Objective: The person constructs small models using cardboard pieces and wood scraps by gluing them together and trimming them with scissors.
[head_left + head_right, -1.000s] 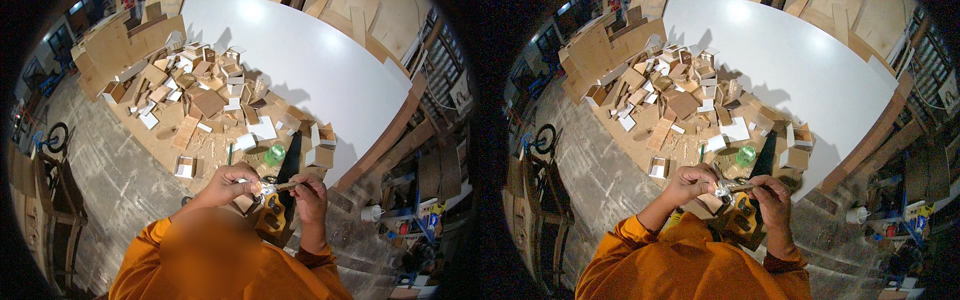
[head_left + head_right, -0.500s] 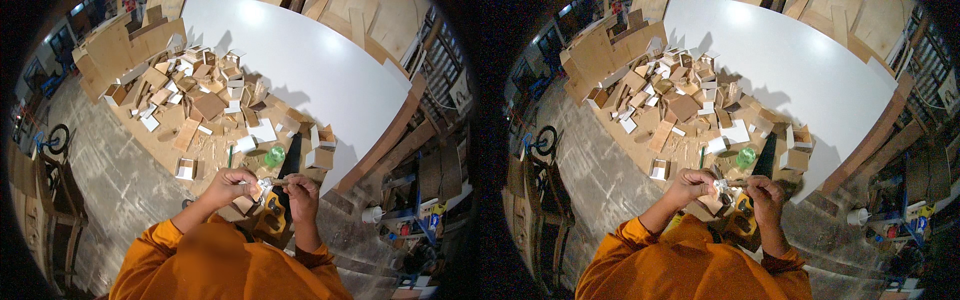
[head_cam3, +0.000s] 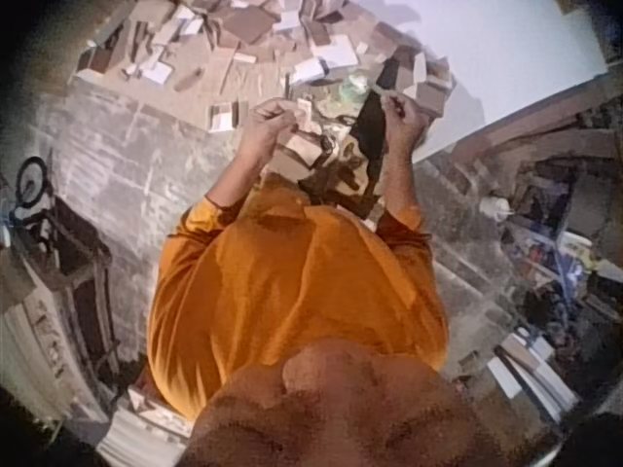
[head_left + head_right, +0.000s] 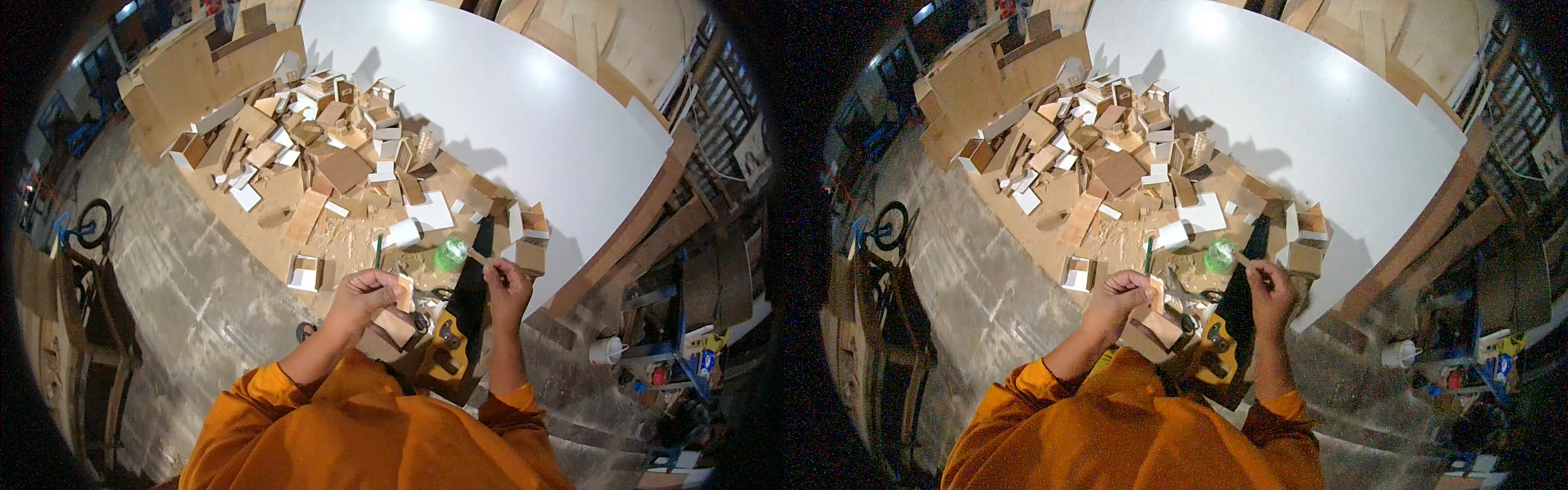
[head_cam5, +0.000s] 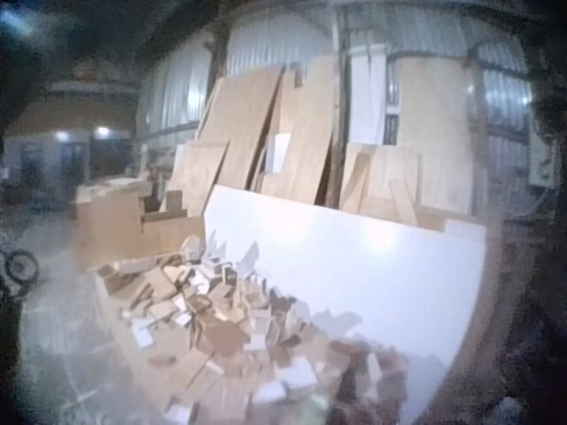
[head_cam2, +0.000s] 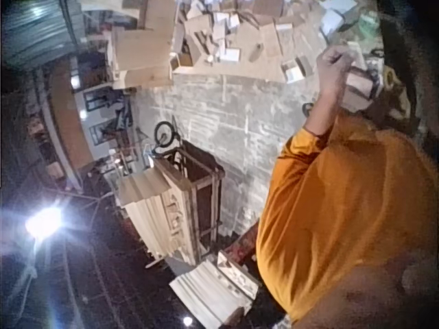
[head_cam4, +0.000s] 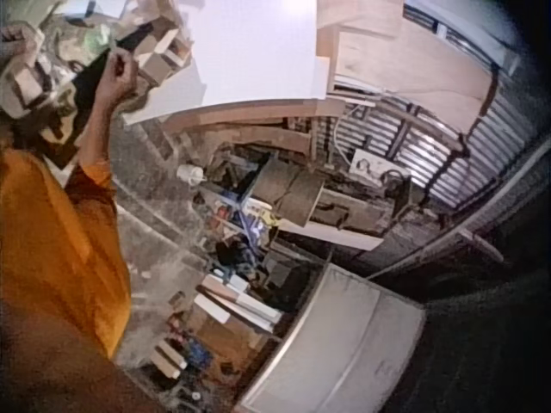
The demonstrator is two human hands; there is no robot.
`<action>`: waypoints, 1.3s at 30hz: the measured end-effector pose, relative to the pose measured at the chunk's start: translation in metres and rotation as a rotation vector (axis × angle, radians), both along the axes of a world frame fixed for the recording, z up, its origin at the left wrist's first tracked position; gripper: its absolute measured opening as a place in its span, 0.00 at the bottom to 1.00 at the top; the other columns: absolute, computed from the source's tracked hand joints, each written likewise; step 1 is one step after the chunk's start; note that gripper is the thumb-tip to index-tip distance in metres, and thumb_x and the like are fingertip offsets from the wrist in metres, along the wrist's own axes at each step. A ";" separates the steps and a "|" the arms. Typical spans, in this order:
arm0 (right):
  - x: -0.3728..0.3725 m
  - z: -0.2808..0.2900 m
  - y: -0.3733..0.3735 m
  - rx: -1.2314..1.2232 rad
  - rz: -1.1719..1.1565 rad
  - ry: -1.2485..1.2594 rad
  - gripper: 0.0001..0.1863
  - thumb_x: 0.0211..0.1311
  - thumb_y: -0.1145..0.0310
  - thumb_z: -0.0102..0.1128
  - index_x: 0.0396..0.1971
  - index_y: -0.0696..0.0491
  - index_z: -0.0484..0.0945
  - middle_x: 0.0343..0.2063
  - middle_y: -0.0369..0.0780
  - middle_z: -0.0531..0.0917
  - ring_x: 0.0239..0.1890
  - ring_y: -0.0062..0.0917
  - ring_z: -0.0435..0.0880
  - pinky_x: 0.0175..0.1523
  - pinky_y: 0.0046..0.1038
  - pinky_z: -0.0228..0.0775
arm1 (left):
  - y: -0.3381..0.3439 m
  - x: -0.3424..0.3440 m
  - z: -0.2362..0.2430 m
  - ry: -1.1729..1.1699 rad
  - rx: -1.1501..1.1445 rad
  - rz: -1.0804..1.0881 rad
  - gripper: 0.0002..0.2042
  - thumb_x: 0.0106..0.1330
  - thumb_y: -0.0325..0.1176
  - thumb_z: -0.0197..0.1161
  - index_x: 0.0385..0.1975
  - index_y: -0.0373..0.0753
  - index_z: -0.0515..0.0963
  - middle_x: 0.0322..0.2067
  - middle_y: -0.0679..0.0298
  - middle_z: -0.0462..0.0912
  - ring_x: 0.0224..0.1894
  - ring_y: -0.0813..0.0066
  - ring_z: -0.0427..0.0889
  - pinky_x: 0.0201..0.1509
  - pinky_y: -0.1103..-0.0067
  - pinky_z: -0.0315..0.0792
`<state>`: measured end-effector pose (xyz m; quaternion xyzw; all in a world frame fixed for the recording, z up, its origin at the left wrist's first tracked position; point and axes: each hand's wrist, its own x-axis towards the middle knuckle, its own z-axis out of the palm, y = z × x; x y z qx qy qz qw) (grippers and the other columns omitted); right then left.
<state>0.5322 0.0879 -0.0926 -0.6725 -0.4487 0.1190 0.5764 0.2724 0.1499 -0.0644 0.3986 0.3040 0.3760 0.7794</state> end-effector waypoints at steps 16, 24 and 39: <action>0.016 -0.019 0.054 -0.138 0.064 -0.652 0.10 0.54 0.68 0.68 0.33 0.57 0.81 0.33 0.43 0.82 0.34 0.34 0.83 0.39 0.33 0.74 | -0.003 -0.049 -0.028 0.015 -0.171 0.272 0.02 0.62 0.26 0.65 0.33 0.38 0.80 0.27 0.71 0.79 0.29 0.84 0.75 0.35 0.85 0.69; -0.073 0.021 0.038 -0.135 0.291 -0.308 0.11 0.56 0.71 0.65 0.39 0.56 0.82 0.39 0.45 0.81 0.39 0.35 0.82 0.39 0.31 0.76 | -0.017 -0.092 -0.061 0.138 -0.132 0.329 0.03 0.61 0.23 0.64 0.34 0.35 0.80 0.30 0.70 0.81 0.32 0.85 0.76 0.39 0.86 0.70; -0.207 0.025 0.069 -0.173 0.968 -0.645 0.12 0.51 0.73 0.64 0.37 0.57 0.82 0.46 0.43 0.78 0.51 0.38 0.74 0.54 0.36 0.70 | -0.007 -0.131 -0.060 0.736 0.553 0.365 0.30 0.51 0.20 0.71 0.55 0.40 0.69 0.28 0.62 0.83 0.31 0.79 0.82 0.36 0.81 0.73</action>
